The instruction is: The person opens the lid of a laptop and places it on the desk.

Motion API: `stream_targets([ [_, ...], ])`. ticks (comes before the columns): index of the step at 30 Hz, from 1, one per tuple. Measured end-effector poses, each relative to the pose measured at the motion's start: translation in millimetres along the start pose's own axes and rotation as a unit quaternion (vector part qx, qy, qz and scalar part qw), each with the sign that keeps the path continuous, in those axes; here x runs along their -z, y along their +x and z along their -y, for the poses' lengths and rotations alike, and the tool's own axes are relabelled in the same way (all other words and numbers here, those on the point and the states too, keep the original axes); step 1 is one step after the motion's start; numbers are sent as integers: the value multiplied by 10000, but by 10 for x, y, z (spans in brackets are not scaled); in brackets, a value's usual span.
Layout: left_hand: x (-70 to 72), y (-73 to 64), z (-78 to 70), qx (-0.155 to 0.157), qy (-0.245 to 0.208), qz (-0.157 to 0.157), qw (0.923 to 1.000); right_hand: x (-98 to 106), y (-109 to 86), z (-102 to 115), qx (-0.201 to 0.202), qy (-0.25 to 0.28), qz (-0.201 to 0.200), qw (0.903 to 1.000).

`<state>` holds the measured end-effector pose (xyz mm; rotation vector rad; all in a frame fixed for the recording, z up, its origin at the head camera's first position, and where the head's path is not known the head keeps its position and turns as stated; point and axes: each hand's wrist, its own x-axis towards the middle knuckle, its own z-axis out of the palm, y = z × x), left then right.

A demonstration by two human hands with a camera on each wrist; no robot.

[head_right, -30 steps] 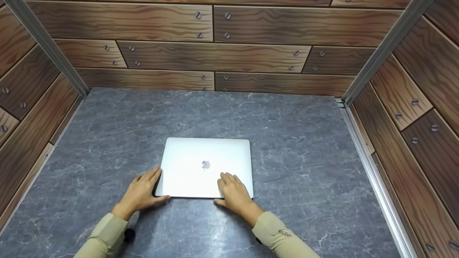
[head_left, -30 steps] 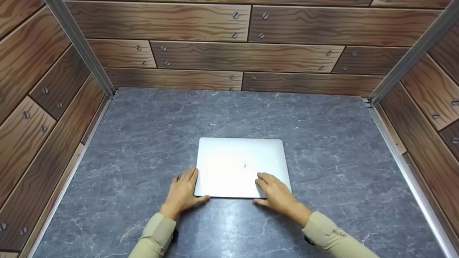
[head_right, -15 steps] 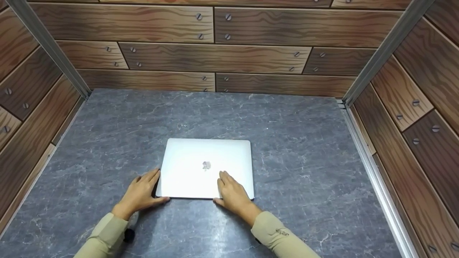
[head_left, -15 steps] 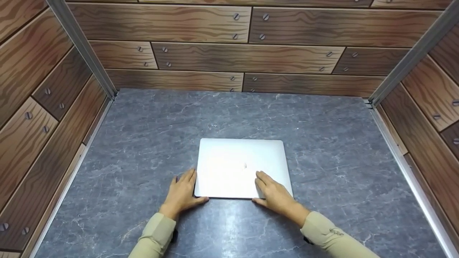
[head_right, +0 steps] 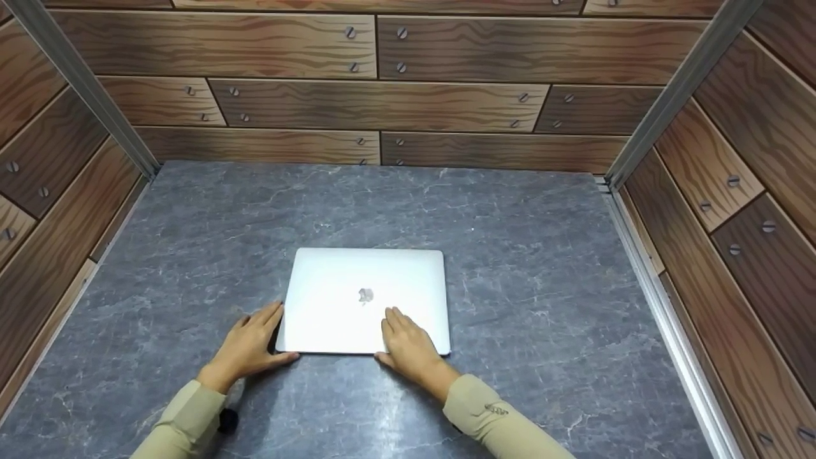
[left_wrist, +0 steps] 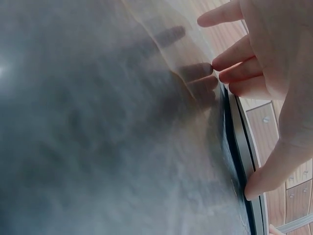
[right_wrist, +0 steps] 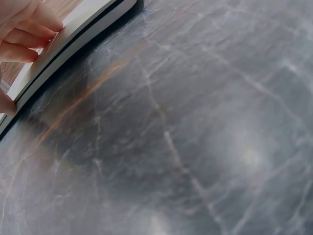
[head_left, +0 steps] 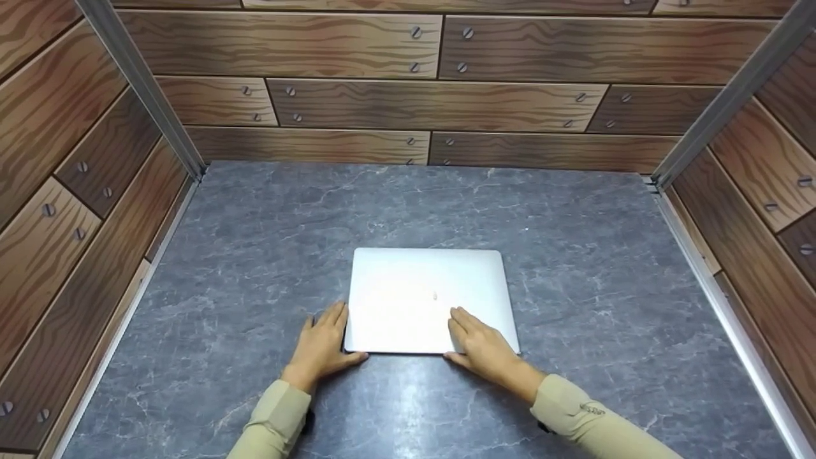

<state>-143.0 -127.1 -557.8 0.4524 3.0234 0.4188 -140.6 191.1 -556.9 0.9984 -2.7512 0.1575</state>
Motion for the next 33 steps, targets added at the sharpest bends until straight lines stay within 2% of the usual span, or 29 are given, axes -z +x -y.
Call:
stream_targets([
  [11, 14, -5, 23, 22, -40, 183, 9998, -39, -25, 23, -22, -168, -15, 9999],
  [18, 11, -4, 41, 16, 10, 224, 9997, -65, -47, 20, 273, -712, -392, 9963],
  [27, 15, 0, 47, 114, -158, 453, 9988, -65, -43, -8, 505, -947, -801, 9910],
  [33, 22, 14, 24, 118, -94, 530, 9985, -59, -32, -48, 640, -950, -1123, 9870],
])
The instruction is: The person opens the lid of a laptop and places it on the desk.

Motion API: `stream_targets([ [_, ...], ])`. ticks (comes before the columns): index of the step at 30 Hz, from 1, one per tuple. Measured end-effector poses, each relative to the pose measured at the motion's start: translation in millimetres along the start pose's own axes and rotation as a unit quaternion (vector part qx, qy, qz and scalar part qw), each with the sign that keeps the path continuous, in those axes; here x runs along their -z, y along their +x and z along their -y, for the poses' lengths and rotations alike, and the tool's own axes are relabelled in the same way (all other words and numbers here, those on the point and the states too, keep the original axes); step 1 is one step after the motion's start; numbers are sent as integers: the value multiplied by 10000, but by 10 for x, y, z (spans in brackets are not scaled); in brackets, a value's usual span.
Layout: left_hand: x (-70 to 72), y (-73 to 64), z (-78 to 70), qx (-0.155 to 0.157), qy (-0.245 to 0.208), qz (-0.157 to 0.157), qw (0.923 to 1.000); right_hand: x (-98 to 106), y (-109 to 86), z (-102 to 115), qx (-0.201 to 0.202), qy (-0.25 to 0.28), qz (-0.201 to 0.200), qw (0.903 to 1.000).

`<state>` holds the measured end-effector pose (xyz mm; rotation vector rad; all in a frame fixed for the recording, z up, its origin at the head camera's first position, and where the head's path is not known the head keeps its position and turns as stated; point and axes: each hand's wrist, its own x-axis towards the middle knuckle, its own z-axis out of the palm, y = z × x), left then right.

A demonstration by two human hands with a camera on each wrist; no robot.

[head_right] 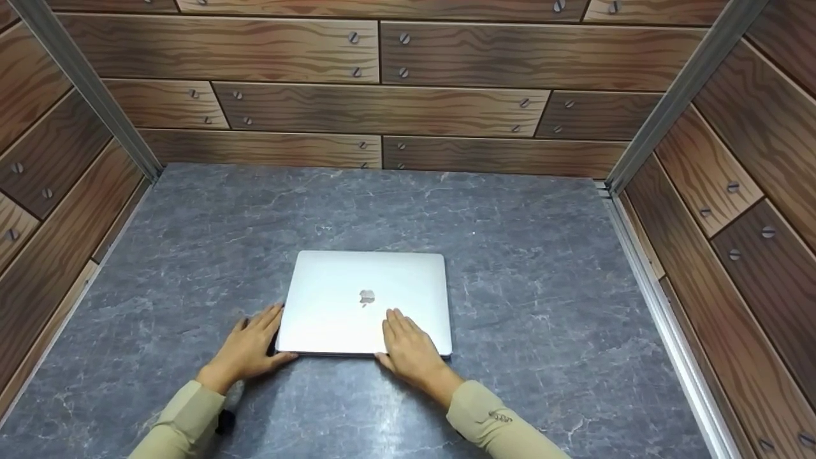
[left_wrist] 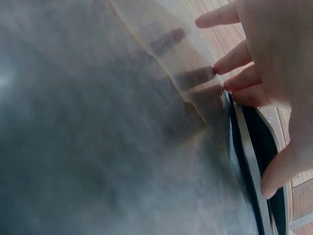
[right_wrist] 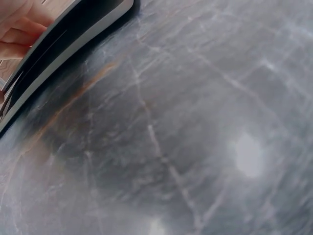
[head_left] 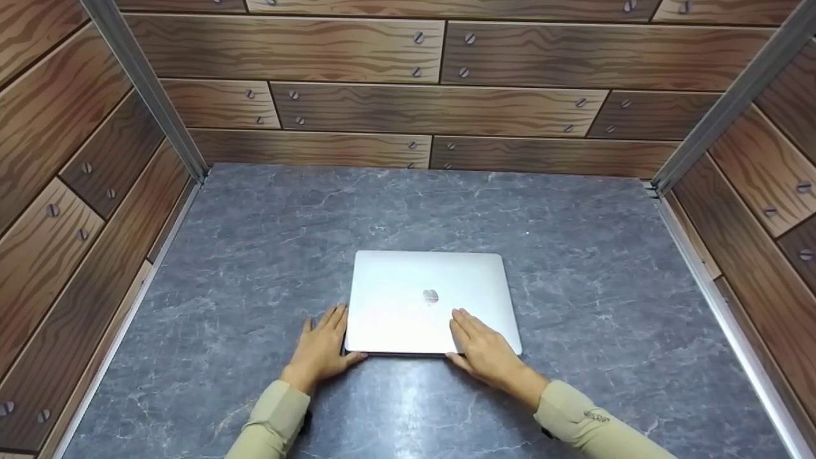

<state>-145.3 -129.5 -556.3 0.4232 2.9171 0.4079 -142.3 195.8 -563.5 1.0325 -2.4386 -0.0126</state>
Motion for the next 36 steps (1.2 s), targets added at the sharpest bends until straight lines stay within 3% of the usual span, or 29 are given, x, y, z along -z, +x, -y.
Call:
stream_targets([
  [6, 8, 17, -39, 38, 75, 87, 9999, 4, -10, -39, 130, 9, -289, 9995],
  [25, -11, 26, -28, 96, -76, 100, 9999, 61, 25, -71, 107, 60, -385, 9992],
  [36, -12, 26, -17, 34, -183, 60, 9998, 69, 55, -86, 173, 80, -878, 9960],
])
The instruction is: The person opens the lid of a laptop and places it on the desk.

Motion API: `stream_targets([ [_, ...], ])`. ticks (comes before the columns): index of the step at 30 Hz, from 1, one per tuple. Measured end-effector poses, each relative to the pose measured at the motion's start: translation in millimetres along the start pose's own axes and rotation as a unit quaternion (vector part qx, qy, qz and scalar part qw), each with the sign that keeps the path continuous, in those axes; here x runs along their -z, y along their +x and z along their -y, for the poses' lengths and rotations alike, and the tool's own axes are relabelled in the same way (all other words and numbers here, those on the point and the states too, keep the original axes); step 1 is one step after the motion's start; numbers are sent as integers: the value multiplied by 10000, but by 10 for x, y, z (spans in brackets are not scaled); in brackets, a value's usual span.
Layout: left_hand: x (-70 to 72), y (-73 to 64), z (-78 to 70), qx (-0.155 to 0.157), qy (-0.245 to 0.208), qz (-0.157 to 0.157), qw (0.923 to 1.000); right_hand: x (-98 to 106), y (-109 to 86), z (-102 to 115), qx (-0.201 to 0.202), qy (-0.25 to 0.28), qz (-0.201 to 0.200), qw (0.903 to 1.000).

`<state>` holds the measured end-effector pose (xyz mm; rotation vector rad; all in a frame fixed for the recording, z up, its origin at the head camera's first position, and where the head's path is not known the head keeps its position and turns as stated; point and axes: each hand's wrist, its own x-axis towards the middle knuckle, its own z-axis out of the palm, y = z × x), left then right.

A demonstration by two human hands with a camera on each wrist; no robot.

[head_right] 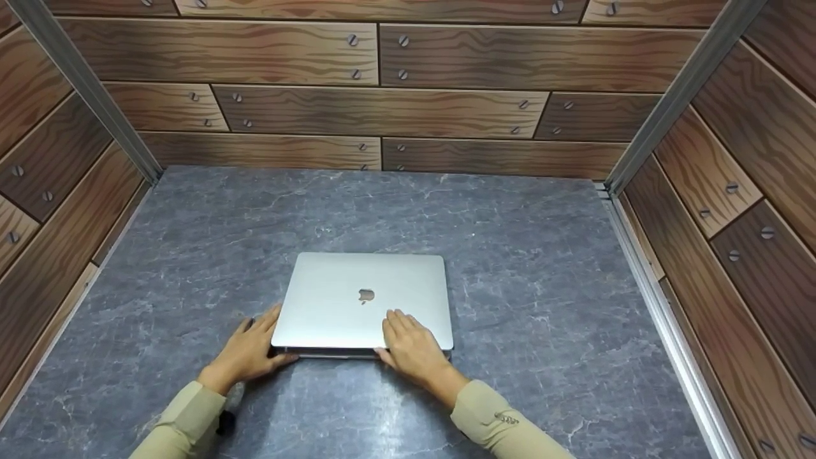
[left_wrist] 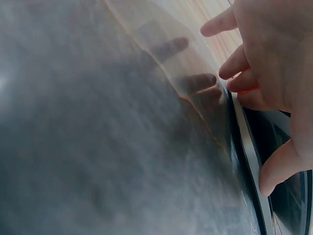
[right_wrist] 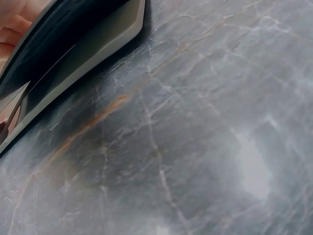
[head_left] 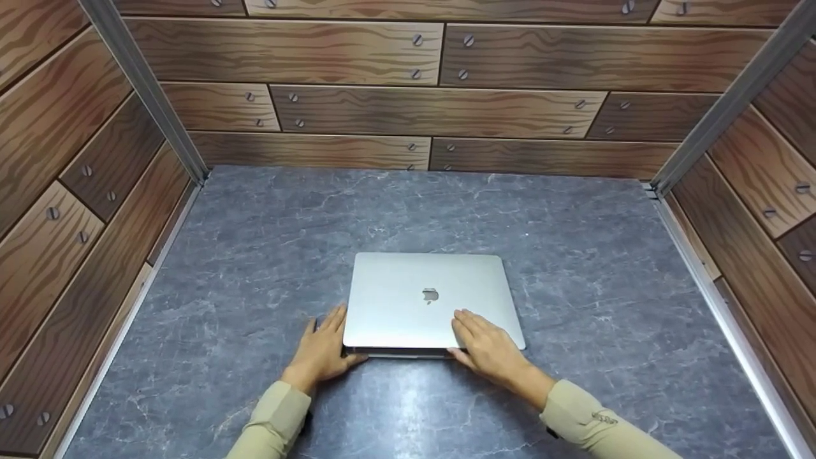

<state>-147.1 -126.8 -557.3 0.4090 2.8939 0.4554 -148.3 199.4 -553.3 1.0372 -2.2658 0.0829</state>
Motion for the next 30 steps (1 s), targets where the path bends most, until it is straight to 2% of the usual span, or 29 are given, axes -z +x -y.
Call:
stream_targets([
  [7, 2, 2, -11, -95, -51, 11, 9999, 33, 7, -4, 56, -33, 86, 9999],
  [12, -4, 3, -2, -111, -126, -15, 9999, 46, 18, -12, 90, -94, -44, 9999],
  [30, 39, 47, -7, -55, -118, 205, 9997, 72, 61, 13, -225, -257, -336, 9989],
])
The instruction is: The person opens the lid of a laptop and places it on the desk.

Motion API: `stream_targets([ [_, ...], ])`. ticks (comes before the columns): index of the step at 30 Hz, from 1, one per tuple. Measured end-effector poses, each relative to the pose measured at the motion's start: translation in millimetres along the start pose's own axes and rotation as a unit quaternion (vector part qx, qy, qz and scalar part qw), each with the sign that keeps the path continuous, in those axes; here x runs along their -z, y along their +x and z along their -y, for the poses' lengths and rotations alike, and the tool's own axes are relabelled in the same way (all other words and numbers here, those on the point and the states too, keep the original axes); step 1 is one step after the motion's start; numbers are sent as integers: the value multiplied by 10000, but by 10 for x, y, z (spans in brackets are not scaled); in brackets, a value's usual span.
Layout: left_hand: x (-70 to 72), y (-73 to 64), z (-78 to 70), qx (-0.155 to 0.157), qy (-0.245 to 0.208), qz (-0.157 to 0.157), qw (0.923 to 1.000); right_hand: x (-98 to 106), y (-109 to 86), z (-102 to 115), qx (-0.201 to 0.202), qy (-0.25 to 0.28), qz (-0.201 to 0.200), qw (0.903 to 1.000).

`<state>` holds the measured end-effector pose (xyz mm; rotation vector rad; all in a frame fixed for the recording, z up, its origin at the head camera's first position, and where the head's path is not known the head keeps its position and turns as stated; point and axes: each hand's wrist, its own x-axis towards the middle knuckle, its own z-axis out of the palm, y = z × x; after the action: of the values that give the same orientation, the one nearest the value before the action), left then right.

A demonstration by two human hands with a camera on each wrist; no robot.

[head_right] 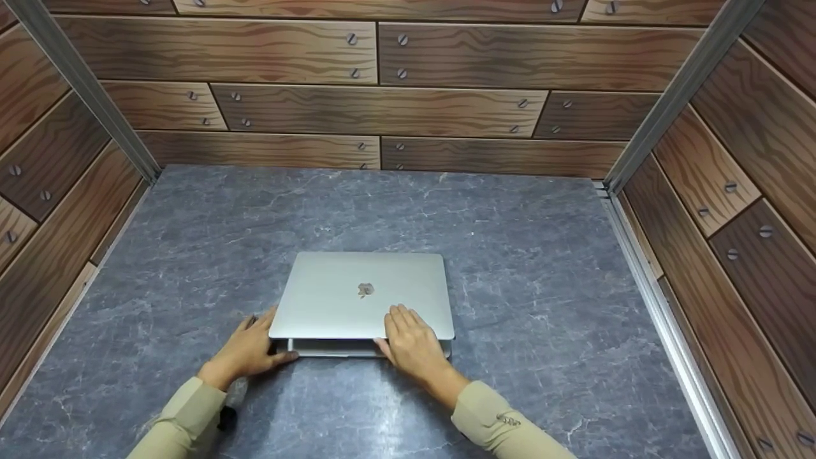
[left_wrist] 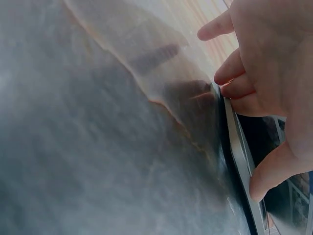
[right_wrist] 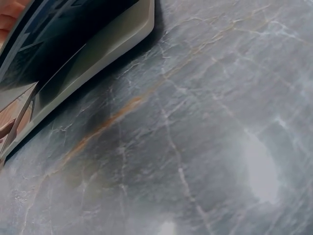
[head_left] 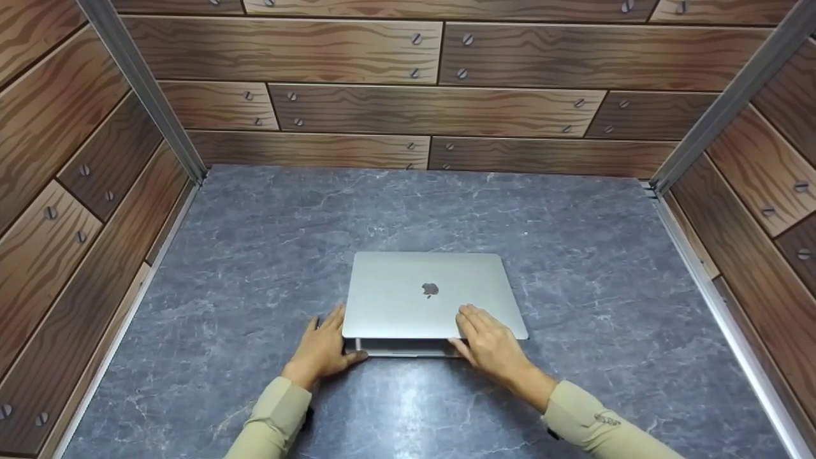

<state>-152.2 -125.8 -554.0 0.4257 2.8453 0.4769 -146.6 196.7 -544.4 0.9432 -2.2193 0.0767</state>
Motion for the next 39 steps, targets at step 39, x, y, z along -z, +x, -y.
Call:
stream_targets([
  [39, -33, -23, -88, 59, -659, -207, 9976, -29, 67, 16, -70, -352, -421, 9985],
])
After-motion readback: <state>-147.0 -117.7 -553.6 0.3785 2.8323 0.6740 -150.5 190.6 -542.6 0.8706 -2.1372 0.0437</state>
